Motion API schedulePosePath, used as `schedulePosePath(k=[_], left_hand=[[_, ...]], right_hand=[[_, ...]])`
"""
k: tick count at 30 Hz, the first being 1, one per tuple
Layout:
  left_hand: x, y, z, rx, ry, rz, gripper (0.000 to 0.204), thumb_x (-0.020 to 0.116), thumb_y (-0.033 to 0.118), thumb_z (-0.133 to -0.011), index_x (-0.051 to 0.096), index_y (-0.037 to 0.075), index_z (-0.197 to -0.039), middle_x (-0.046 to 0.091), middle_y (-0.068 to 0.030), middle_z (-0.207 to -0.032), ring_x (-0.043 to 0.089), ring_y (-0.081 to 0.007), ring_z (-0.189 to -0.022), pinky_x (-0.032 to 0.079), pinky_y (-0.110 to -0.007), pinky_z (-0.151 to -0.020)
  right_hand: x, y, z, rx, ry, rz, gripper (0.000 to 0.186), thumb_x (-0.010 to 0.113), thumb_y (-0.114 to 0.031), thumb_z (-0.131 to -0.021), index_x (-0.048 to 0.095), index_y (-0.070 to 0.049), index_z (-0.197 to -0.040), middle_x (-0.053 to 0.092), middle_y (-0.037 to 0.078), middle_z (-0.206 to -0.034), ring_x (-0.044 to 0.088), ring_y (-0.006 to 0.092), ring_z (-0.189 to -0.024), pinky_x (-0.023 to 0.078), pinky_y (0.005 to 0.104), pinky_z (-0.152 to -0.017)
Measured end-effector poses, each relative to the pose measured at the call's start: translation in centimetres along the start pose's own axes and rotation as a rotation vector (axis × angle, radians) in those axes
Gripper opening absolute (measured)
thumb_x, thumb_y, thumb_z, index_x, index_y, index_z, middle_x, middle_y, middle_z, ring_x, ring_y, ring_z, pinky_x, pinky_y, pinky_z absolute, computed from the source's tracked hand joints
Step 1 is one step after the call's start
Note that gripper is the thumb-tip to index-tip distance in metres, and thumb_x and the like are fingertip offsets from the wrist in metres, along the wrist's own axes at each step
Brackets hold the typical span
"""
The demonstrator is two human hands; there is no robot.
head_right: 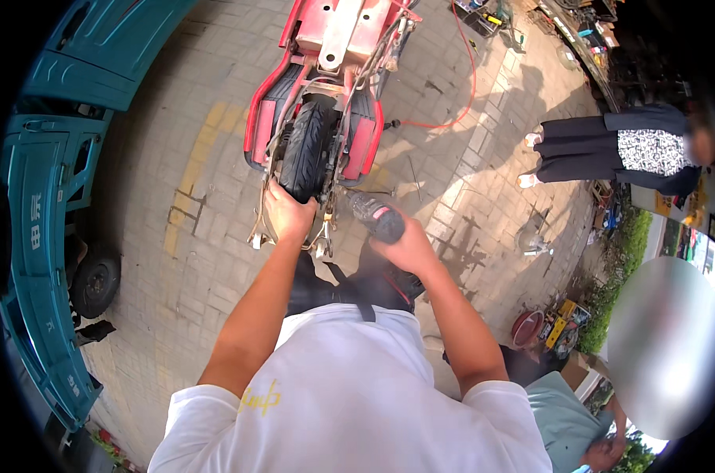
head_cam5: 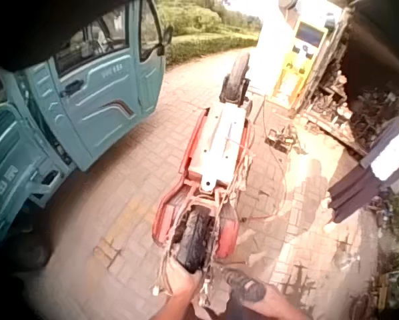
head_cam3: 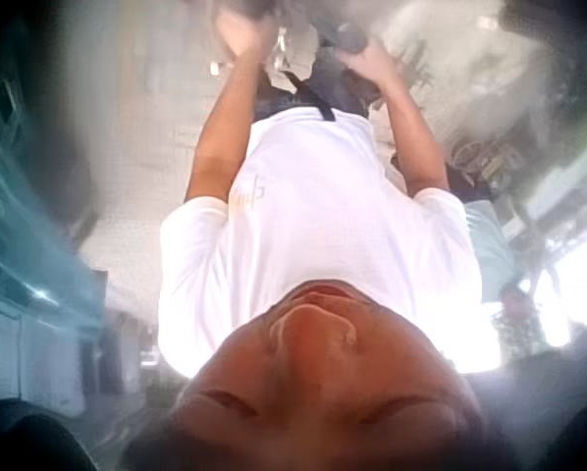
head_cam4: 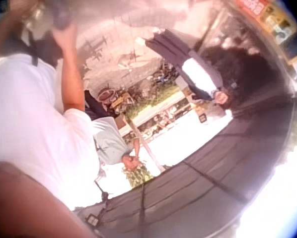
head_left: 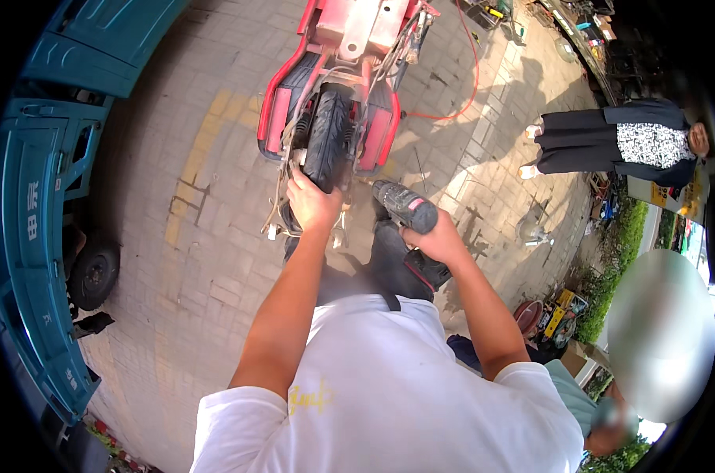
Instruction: The person uses a cordless impact wrench to remove bolts from the wheel hub of a red electric scooter that is lying on its side. The person holds the scooter steady with one hand while operating the tool with the other to loosen the fasteners.
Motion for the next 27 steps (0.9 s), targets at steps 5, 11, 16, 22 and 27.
schedulePosePath(k=[5, 11, 16, 22, 27], left_hand=[[-0.9, 0.4, 0.5, -0.068, 0.136, -0.011, 0.075, 0.076, 0.021, -0.067, 0.043, -0.007, -0.129, 0.053, -0.0233, -0.120, 0.051, -0.0408, -0.116, 0.042, -0.048, -0.102], [-1.5, 0.0, -0.1, -0.176, 0.015, -0.038, 0.064, 0.078, 0.024, -0.064, 0.050, -0.003, -0.115, 0.063, -0.0237, -0.116, 0.062, -0.0391, -0.110, 0.051, -0.045, -0.094], [-1.8, -0.2, -1.6, -0.176, -0.032, -0.070, 0.058, 0.077, 0.026, -0.065, 0.056, -0.001, -0.113, 0.068, -0.0245, -0.108, 0.066, -0.0402, -0.102, 0.052, -0.046, -0.091], [-2.2, 0.2, -2.8, -0.139, -0.051, -0.027, 0.053, 0.076, 0.026, -0.064, 0.061, -0.001, -0.108, 0.071, -0.0246, -0.101, 0.068, -0.0408, -0.097, 0.053, -0.047, -0.088], [-2.1, 0.1, -2.8, -0.120, -0.059, 0.000, 0.050, 0.075, 0.024, -0.066, 0.061, 0.000, -0.107, 0.070, -0.0223, -0.104, 0.067, -0.0390, -0.099, 0.053, -0.046, -0.088]], right_hand=[[-1.9, -0.6, -5.1, -0.194, -0.194, 0.077, 0.058, 0.077, -0.013, -0.075, 0.059, -0.002, -0.129, 0.070, 0.015, -0.111, 0.067, 0.0237, -0.103, 0.051, 0.0357, -0.091], [-3.9, -4.0, -8.6, -0.260, -0.320, 0.363, 0.067, 0.076, -0.008, -0.074, 0.055, -0.005, -0.137, 0.069, 0.012, -0.116, 0.065, 0.0211, -0.106, 0.050, 0.0344, -0.095], [-4.2, -7.1, -10.5, -0.382, -0.403, 0.411, 0.052, 0.077, -0.010, -0.073, 0.062, -0.002, -0.123, 0.069, 0.008, -0.101, 0.065, 0.0188, -0.095, 0.051, 0.0336, -0.087], [-1.1, -8.6, -13.1, -0.199, -0.526, 0.456, 0.026, 0.075, -0.011, -0.073, 0.064, 0.000, -0.094, 0.064, 0.002, -0.072, 0.059, 0.0104, -0.059, 0.049, 0.0304, -0.056], [1.6, -9.9, -14.6, -0.215, -0.574, 0.521, 0.039, 0.073, -0.009, -0.071, 0.065, 0.001, -0.107, 0.066, 0.006, -0.078, 0.061, 0.0122, -0.064, 0.050, 0.0323, -0.062]])
Point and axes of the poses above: each hand's wrist, its own z-axis away from the middle knuckle, its own x-axis out of the palm, y = z × x, the point moved 9 cm from there along -z, towards the middle knuckle
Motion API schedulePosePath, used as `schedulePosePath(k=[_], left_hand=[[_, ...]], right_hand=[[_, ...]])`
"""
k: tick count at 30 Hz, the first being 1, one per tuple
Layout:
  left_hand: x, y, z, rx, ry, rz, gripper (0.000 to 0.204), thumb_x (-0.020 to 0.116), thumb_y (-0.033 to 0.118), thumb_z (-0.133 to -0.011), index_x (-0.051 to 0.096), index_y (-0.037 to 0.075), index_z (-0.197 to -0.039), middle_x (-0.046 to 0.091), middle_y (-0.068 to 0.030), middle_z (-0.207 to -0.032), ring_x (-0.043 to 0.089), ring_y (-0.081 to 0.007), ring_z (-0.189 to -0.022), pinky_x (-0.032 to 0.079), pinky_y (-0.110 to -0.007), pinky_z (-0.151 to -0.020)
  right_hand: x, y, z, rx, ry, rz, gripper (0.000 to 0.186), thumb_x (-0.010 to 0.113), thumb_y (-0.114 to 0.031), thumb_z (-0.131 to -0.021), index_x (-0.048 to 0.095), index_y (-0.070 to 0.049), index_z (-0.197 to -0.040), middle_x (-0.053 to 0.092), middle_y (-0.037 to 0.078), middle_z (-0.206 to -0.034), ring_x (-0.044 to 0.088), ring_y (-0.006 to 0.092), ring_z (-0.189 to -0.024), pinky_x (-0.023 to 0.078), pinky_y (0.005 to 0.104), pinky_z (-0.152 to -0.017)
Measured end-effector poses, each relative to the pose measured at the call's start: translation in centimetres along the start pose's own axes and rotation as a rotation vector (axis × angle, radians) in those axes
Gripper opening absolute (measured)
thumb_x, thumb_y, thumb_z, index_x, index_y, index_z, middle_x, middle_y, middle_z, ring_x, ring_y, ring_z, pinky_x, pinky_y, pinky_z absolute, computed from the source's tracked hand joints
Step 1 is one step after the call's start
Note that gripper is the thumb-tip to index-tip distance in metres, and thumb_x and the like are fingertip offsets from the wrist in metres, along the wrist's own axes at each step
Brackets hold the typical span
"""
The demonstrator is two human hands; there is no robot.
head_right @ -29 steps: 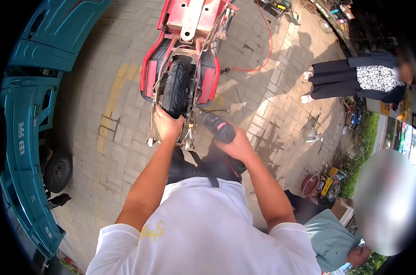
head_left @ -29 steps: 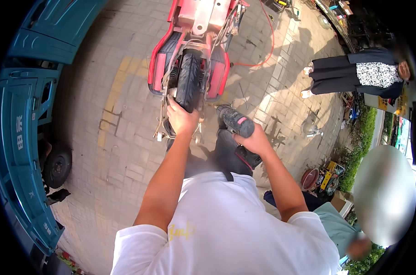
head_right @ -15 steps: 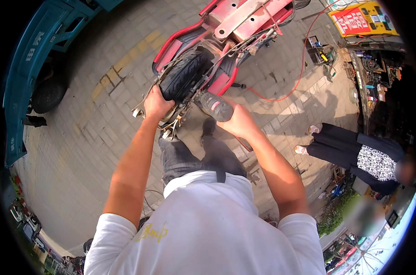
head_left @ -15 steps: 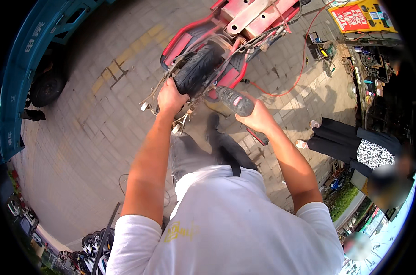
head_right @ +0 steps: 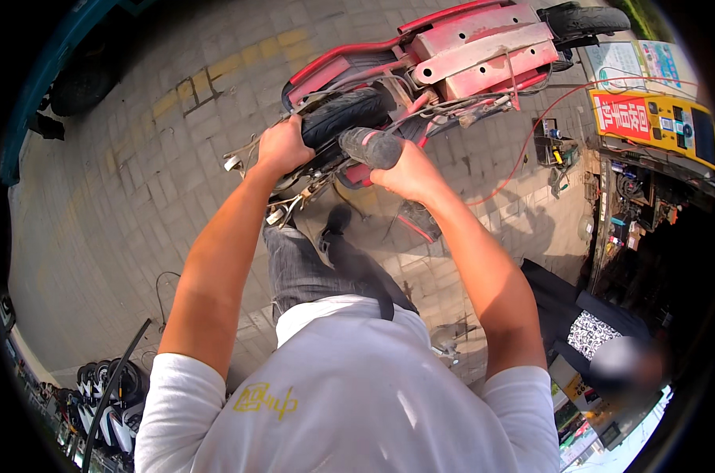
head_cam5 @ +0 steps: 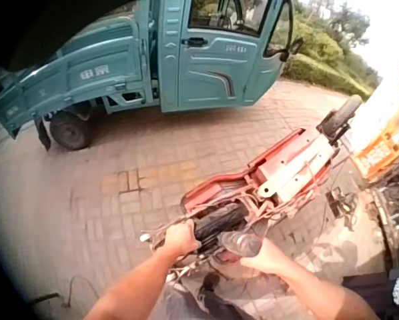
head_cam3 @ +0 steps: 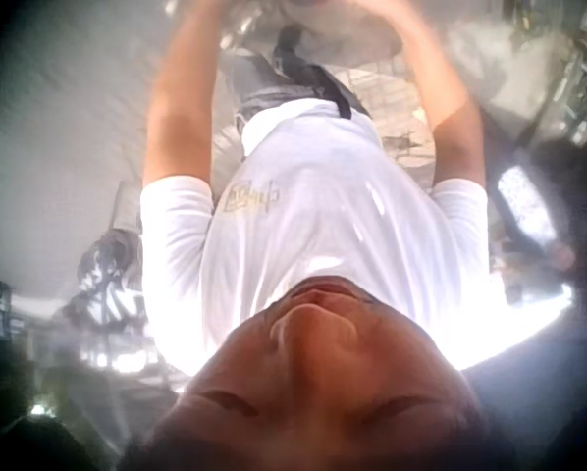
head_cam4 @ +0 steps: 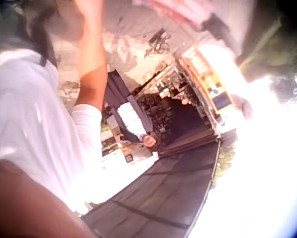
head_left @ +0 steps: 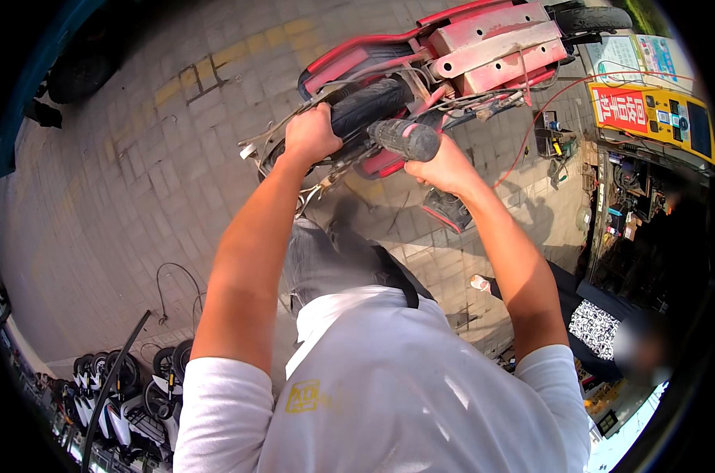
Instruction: The person uses a cordless impact wrench to remove bolts from the wheel hub of a red electric scooter that is lying on its side. The person holds the scooter steady with one hand while operating the tool with the other to loosen the fasteners.
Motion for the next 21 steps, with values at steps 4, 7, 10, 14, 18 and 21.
schedulePosePath(k=[4, 7, 10, 14, 18, 21], left_hand=[[0.2, -0.1, -0.1, 0.000, -0.014, 0.003, 0.050, 0.075, 0.024, -0.068, 0.060, -0.001, -0.108, 0.070, -0.0217, -0.105, 0.067, -0.0385, -0.099, 0.053, -0.046, -0.088], [0.1, -0.2, 0.0, -0.006, -0.022, -0.001, 0.051, 0.074, 0.024, -0.068, 0.060, 0.000, -0.111, 0.070, -0.0212, -0.105, 0.068, -0.0382, -0.099, 0.053, -0.046, -0.088], [-0.4, 0.3, 0.3, 0.028, 0.024, 0.018, 0.041, 0.071, 0.017, -0.069, 0.061, -0.001, -0.105, 0.071, -0.0213, -0.103, 0.069, -0.0377, -0.096, 0.055, -0.046, -0.085], [0.0, 0.0, 0.0, 0.008, -0.017, 0.018, 0.053, 0.074, 0.023, -0.069, 0.060, 0.001, -0.115, 0.071, -0.0207, -0.104, 0.068, -0.0378, -0.098, 0.054, -0.046, -0.087], [0.1, 0.0, 0.1, 0.013, -0.010, 0.018, 0.050, 0.073, 0.022, -0.069, 0.060, 0.001, -0.112, 0.071, -0.0211, -0.104, 0.068, -0.0377, -0.098, 0.054, -0.046, -0.086], [0.0, 0.2, 0.2, 0.021, -0.007, 0.028, 0.047, 0.073, 0.021, -0.069, 0.060, 0.001, -0.109, 0.071, -0.0212, -0.103, 0.068, -0.0378, -0.097, 0.054, -0.046, -0.085]], right_hand=[[0.0, -0.2, -0.6, 0.055, -0.002, 0.012, 0.038, 0.072, -0.008, -0.071, 0.065, 0.002, -0.107, 0.065, 0.006, -0.078, 0.061, 0.0126, -0.063, 0.050, 0.0322, -0.062], [0.3, -0.4, -0.9, 0.037, 0.011, 0.010, 0.037, 0.071, -0.008, -0.071, 0.064, 0.002, -0.106, 0.065, 0.006, -0.079, 0.060, 0.0130, -0.062, 0.050, 0.0320, -0.060], [0.3, -0.6, -0.5, 0.060, 0.033, -0.025, 0.037, 0.070, -0.006, -0.073, 0.063, 0.002, -0.108, 0.064, 0.004, -0.079, 0.059, 0.0123, -0.059, 0.049, 0.0312, -0.055], [0.5, -0.9, -0.4, 0.060, 0.022, -0.086, 0.036, 0.068, -0.004, -0.074, 0.061, 0.001, -0.109, 0.062, 0.003, -0.077, 0.057, 0.0109, -0.055, 0.046, 0.0301, -0.050], [0.9, -0.4, -0.3, 0.040, 0.021, -0.087, 0.033, 0.067, -0.004, -0.075, 0.060, 0.001, -0.106, 0.062, 0.003, -0.076, 0.056, 0.0109, -0.055, 0.046, 0.0298, -0.049], [1.1, -0.3, -0.2, 0.017, 0.028, -0.066, 0.030, 0.066, -0.004, -0.075, 0.060, 0.002, -0.103, 0.061, 0.003, -0.075, 0.057, 0.0111, -0.056, 0.046, 0.0303, -0.051]])
Point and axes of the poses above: each hand's wrist, its own z-axis away from the middle knuckle, its own x-axis out of the palm, y = z × x, the point moved 9 cm from there along -z, towards the middle knuckle
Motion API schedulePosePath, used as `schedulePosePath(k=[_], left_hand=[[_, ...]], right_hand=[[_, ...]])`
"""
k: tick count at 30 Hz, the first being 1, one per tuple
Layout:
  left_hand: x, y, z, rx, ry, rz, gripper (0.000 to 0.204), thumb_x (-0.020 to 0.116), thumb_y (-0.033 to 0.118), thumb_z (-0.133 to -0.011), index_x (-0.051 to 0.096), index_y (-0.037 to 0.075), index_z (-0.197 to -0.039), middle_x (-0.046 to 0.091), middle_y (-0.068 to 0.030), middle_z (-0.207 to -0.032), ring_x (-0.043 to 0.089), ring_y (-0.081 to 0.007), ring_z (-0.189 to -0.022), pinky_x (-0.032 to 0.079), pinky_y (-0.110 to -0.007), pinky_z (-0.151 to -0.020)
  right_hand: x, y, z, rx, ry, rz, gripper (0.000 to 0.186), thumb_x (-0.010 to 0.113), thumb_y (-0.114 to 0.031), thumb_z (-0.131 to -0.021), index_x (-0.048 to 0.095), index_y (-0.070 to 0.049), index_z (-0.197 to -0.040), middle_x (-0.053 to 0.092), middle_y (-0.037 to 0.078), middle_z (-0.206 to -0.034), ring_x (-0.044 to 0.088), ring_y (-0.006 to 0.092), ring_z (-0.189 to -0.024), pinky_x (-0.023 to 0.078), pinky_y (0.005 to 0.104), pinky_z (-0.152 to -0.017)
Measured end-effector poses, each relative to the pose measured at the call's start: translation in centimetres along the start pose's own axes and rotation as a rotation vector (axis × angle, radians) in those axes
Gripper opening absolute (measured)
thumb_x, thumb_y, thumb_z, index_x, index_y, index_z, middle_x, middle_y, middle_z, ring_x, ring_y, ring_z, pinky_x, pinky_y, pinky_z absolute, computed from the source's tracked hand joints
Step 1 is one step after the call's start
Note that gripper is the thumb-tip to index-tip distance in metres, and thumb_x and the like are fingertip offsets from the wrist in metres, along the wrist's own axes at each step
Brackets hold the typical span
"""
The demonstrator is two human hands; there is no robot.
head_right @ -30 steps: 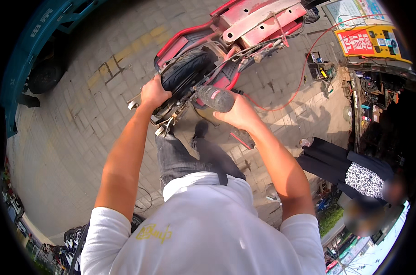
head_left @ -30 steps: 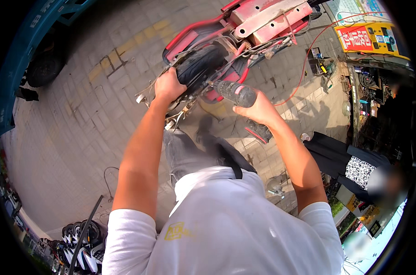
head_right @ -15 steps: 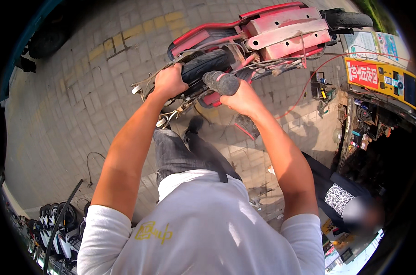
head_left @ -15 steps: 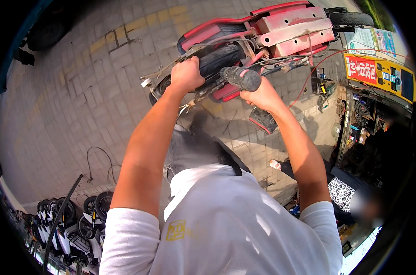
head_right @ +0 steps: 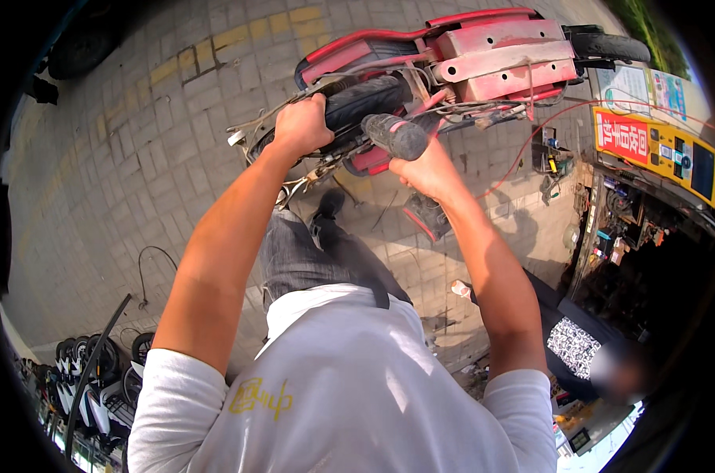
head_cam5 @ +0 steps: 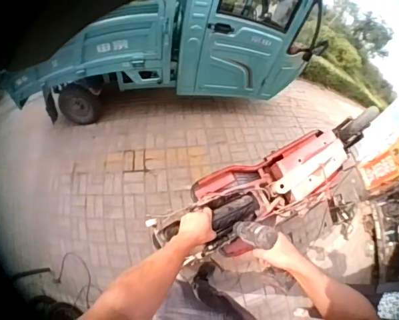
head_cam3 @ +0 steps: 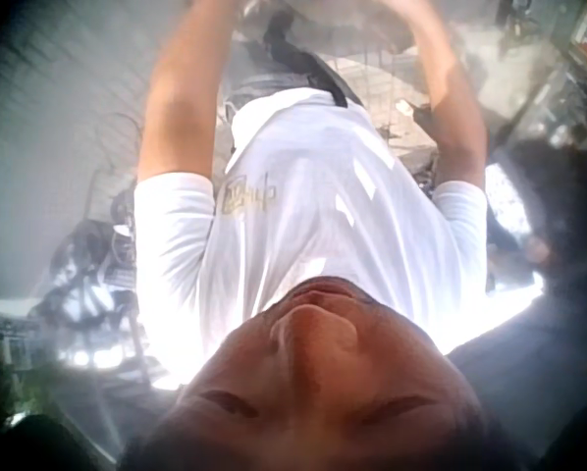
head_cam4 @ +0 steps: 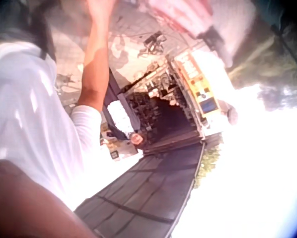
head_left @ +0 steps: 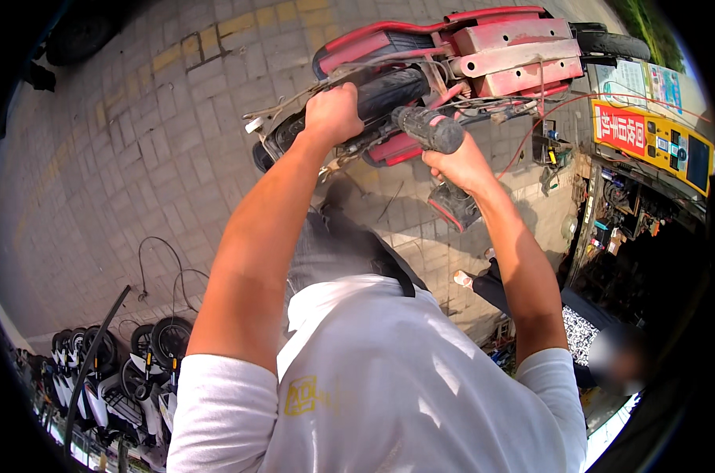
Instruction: The person uses a cordless impact wrench to remove bolts from the wheel hub of a red electric scooter that is lying on its side. The person holds the scooter steady with one hand while operating the tool with the other to loosen the fasteners.
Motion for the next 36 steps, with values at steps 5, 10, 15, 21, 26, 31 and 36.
schedulePosePath(k=[5, 10, 15, 21, 26, 31, 36], left_hand=[[0.1, -0.1, -0.1, 0.003, 0.022, -0.005, 0.043, 0.073, 0.020, -0.069, 0.060, 0.000, -0.104, 0.071, -0.0205, -0.100, 0.069, -0.0380, -0.095, 0.054, -0.046, -0.084], [-0.2, 0.6, -0.1, 0.005, 0.021, 0.003, 0.040, 0.071, 0.018, -0.070, 0.061, 0.000, -0.104, 0.072, -0.0202, -0.098, 0.069, -0.0381, -0.095, 0.054, -0.046, -0.084], [-0.2, 1.0, -0.4, 0.004, 0.021, 0.001, 0.039, 0.069, 0.017, -0.071, 0.061, 0.000, -0.105, 0.072, -0.0204, -0.099, 0.070, -0.0378, -0.095, 0.055, -0.046, -0.084], [-0.3, 1.5, -0.5, -0.004, 0.011, -0.016, 0.039, 0.069, 0.017, -0.071, 0.061, 0.001, -0.106, 0.072, -0.0203, -0.099, 0.070, -0.0377, -0.095, 0.055, -0.046, -0.085], [-0.3, 1.7, -0.9, -0.015, -0.002, -0.024, 0.039, 0.069, 0.018, -0.072, 0.061, 0.001, -0.106, 0.072, -0.0204, -0.100, 0.070, -0.0377, -0.096, 0.055, -0.046, -0.085], [-0.2, 1.8, -0.9, -0.020, -0.007, -0.024, 0.038, 0.070, 0.018, -0.073, 0.061, 0.002, -0.106, 0.072, -0.0203, -0.101, 0.070, -0.0373, -0.097, 0.055, -0.046, -0.085], [-0.3, 2.0, -0.8, -0.020, -0.016, -0.021, 0.039, 0.071, 0.018, -0.073, 0.061, 0.002, -0.107, 0.072, -0.0201, -0.102, 0.070, -0.0367, -0.098, 0.055, -0.045, -0.086]], right_hand=[[1.0, 0.0, 0.9, 0.026, 0.040, 0.028, 0.026, 0.066, -0.005, -0.075, 0.062, 0.002, -0.099, 0.062, 0.004, -0.074, 0.058, 0.0114, -0.058, 0.047, 0.0313, -0.054], [1.1, 0.8, 1.1, 0.024, 0.054, 0.059, 0.025, 0.067, -0.006, -0.075, 0.063, 0.001, -0.098, 0.062, 0.004, -0.073, 0.058, 0.0115, -0.058, 0.048, 0.0315, -0.054], [-0.2, 1.0, 0.2, 0.016, 0.057, 0.044, 0.025, 0.067, -0.006, -0.074, 0.063, 0.000, -0.098, 0.061, 0.003, -0.071, 0.058, 0.0112, -0.057, 0.048, 0.0310, -0.054], [-0.6, 1.7, -0.3, 0.037, 0.039, -0.013, 0.025, 0.067, -0.005, -0.075, 0.062, 0.001, -0.099, 0.061, 0.002, -0.073, 0.057, 0.0110, -0.056, 0.048, 0.0299, -0.053], [0.3, 0.9, 0.3, 0.005, 0.006, -0.046, 0.027, 0.067, -0.005, -0.075, 0.062, 0.001, -0.101, 0.062, 0.003, -0.074, 0.057, 0.0111, -0.056, 0.047, 0.0298, -0.052], [0.5, 0.2, 0.5, 0.032, -0.023, -0.018, 0.023, 0.069, -0.003, -0.078, 0.061, 0.000, -0.099, 0.062, 0.003, -0.076, 0.059, 0.0115, -0.057, 0.048, 0.0298, -0.052], [-0.6, 1.2, -0.6, 0.060, -0.006, -0.009, 0.030, 0.067, -0.005, -0.076, 0.062, 0.001, -0.105, 0.062, 0.003, -0.074, 0.058, 0.0111, -0.056, 0.047, 0.0298, -0.053]])
Point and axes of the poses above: each hand's wrist, its own z-axis away from the middle knuckle, its own x-axis out of the palm, y = z × x, the point moved 9 cm from there along -z, towards the middle knuckle
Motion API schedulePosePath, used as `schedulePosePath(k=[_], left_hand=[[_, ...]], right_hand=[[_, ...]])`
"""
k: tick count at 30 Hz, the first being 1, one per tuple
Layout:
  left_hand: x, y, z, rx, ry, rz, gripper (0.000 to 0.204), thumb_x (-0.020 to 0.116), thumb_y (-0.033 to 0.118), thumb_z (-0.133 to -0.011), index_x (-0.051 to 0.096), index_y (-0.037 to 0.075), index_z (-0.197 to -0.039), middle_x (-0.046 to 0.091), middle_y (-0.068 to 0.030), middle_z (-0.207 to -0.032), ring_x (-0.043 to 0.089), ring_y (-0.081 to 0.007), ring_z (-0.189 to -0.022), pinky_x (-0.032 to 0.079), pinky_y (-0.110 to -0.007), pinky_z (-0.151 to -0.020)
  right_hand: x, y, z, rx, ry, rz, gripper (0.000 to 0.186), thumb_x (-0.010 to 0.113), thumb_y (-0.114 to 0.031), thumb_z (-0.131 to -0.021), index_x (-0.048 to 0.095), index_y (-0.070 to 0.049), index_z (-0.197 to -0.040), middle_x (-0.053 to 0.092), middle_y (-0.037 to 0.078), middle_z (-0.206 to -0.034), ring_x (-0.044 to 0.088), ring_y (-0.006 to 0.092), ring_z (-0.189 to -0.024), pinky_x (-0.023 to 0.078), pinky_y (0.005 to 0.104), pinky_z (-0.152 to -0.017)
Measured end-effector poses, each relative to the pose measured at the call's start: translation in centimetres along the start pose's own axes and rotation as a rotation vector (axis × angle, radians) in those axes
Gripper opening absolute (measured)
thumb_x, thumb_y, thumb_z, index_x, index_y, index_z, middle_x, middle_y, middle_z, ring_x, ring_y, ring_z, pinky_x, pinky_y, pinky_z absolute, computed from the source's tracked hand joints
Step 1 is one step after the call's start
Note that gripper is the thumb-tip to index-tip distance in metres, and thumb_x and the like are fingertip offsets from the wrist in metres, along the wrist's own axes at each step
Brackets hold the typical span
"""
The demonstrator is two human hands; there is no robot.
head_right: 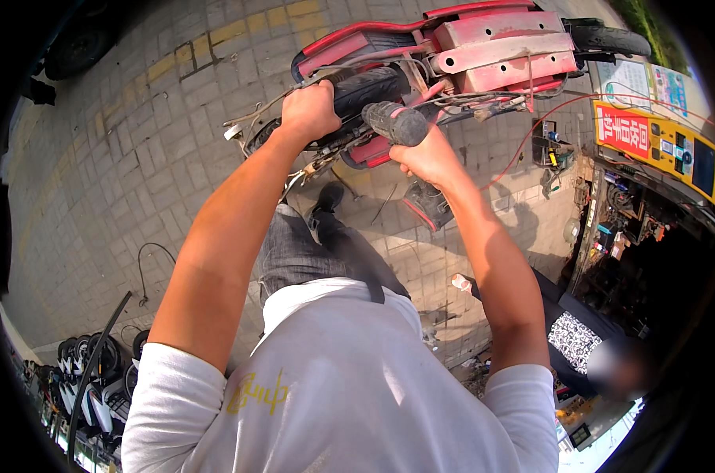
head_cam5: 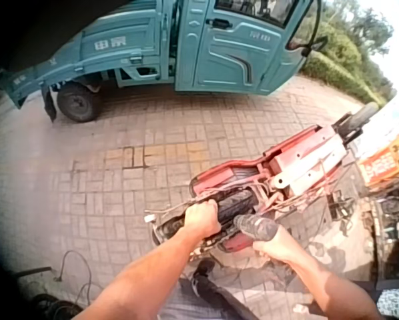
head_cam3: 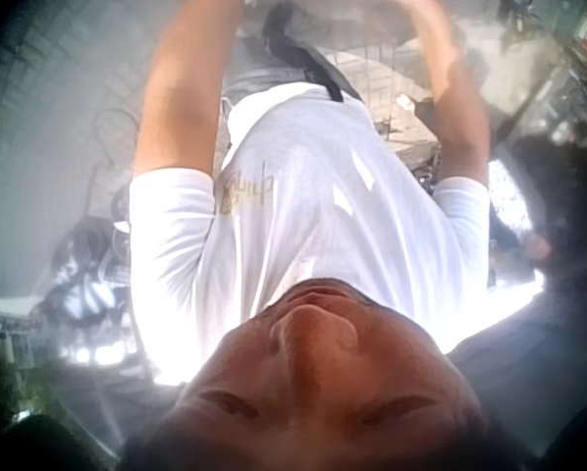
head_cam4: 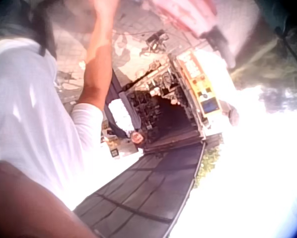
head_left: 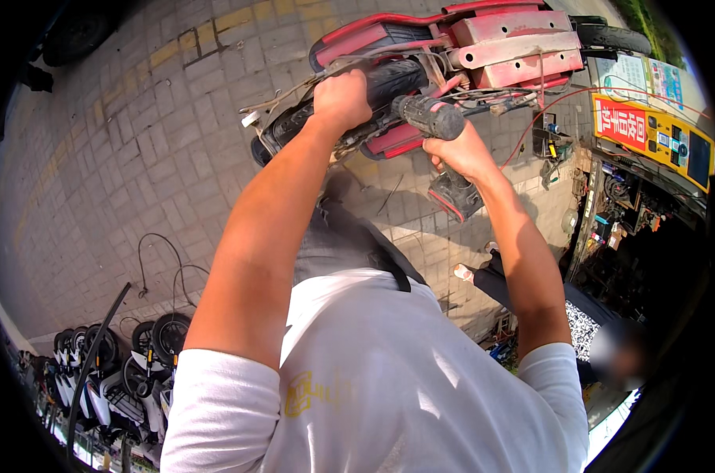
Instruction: The person uses a cordless impact wrench to remove bolts from the wheel hub of a red electric scooter that is lying on its side. The person holds the scooter steady with one hand while operating the tool with the other to loosen the fasteners.
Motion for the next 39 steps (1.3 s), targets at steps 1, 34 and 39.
schedulePosePath(k=[1, 34, 39], left_hand=[[0.0, 0.0, 0.0, -0.001, 0.000, -0.001, 0.039, 0.071, 0.018, -0.073, 0.061, 0.002, -0.107, 0.072, -0.0199, -0.102, 0.070, -0.0366, -0.098, 0.055, -0.045, -0.086], [1.7, -6.5, 3.8, 0.004, 0.114, 0.128, 0.061, 0.078, 0.024, -0.062, 0.055, 0.001, -0.114, 0.067, -0.0212, -0.109, 0.063, -0.0412, -0.104, 0.051, -0.046, -0.091], [0.6, -3.4, 1.7, 0.015, 0.058, 0.052, 0.049, 0.075, 0.025, -0.065, 0.059, 0.000, -0.103, 0.070, -0.0238, -0.102, 0.067, -0.0407, -0.097, 0.053, -0.047, -0.087]], right_hand=[[0.1, 0.0, 0.0, -0.003, -0.004, 0.008, 0.030, 0.067, -0.005, -0.076, 0.062, 0.001, -0.105, 0.062, 0.003, -0.074, 0.058, 0.0111, -0.056, 0.047, 0.0297, -0.053], [-0.5, 0.5, 0.1, 0.004, -0.003, -0.244, 0.034, 0.068, 0.000, -0.077, 0.058, 0.000, -0.110, 0.064, 0.006, -0.084, 0.059, 0.0137, -0.055, 0.048, 0.0305, -0.050], [-1.1, 0.1, -1.3, 0.010, -0.005, -0.133, 0.040, 0.066, 0.002, -0.076, 0.056, -0.001, -0.114, 0.061, 0.005, -0.086, 0.056, 0.0136, -0.052, 0.047, 0.0309, -0.047]])
Point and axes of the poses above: each hand's wrist, its own z-axis away from the middle knuckle, its own x-axis out of the palm, y = z × x, the point moved 9 cm from there along -z, towards the middle knuckle
